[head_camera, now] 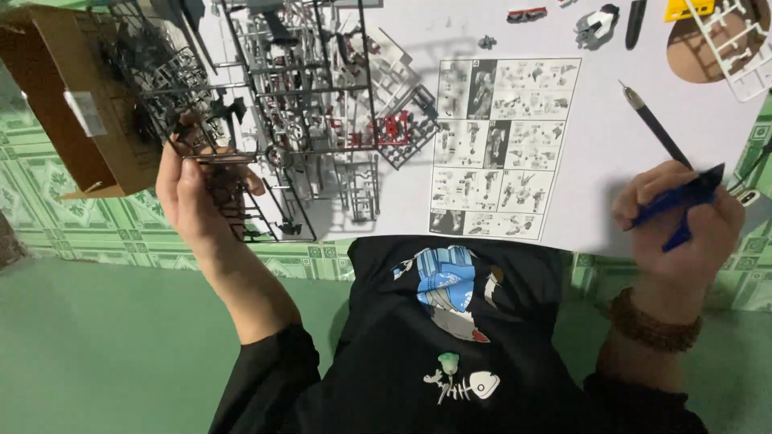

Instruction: The person uses blue-handled pliers to cut small plastic parts from white and black sprues. They handle multiple sprues, place cut pieces on the table, and consult an instruction sheet while working at a white table with green patterned wallpaper.

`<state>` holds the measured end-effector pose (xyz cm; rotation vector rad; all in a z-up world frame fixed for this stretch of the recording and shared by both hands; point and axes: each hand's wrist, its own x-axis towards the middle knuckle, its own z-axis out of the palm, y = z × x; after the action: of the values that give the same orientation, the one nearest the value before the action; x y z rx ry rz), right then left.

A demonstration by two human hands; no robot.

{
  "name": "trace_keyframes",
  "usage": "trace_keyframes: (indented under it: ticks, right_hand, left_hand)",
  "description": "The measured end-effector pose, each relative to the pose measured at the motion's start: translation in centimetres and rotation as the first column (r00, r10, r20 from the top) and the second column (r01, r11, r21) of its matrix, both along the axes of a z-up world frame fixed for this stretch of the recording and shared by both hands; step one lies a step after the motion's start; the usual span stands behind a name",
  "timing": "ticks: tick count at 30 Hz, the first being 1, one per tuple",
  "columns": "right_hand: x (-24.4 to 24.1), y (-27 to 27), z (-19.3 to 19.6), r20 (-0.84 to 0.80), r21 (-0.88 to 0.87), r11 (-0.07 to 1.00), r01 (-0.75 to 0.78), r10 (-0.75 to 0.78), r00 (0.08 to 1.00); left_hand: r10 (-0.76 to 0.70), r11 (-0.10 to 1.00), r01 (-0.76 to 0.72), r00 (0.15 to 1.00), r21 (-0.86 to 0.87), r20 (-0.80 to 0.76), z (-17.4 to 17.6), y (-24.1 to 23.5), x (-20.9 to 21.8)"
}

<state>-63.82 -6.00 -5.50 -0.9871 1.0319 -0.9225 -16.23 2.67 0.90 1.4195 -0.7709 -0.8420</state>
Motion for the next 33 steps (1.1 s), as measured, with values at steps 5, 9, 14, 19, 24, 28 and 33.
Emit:
trace_keyframes:
  ticks: [5,9,14,19,24,28,33]
  right_hand:
    - [0.0,0.1,-1.5,0.031,-0.089,0.993,-0.078,0.081,0.996]
    - [-1.2,0.7,-2.9,0.187,-0.008,0.997,-0.083,0.083,0.979]
    - [-1.8,0.7,-3.6,0.329,0.15,0.988,-0.036,-0.015,0.944]
    - [-0.7,0.1,-2.1,0.289,0.164,0.985,-0.05,0.001,0.957]
    - [-2.3,2.0,-3.7,0.33,0.432,0.894,0.119,-0.28,0.902]
    - [-1.5,0.8,-2.9,0.317,0.26,0.966,0.002,-0.087,0.944]
    - [-0.4,0.6,-2.1,0.291,0.27,0.962,-0.039,-0.043,0.956]
  left_hand:
    - [0.049,0.996,-0.05,0.999,0.068,0.019,0.2,-0.2,0.1]
    - [0.075,0.994,-0.076,0.997,0.076,0.019,0.4,-0.5,-0.1]
    - [0.026,0.997,-0.028,0.999,0.078,0.026,0.1,-0.4,0.2]
    - [0.002,0.995,-0.008,0.998,0.096,0.055,0.4,-0.7,-0.1]
    - [0.037,0.99,-0.046,0.997,0.133,0.065,0.4,-0.7,-0.3]
    - [0.022,0.991,-0.028,0.999,0.131,0.049,0.5,-0.9,-0.6]
    - [-0.008,0.993,0.008,1.0,0.119,0.002,-0.3,-0.1,-0.1]
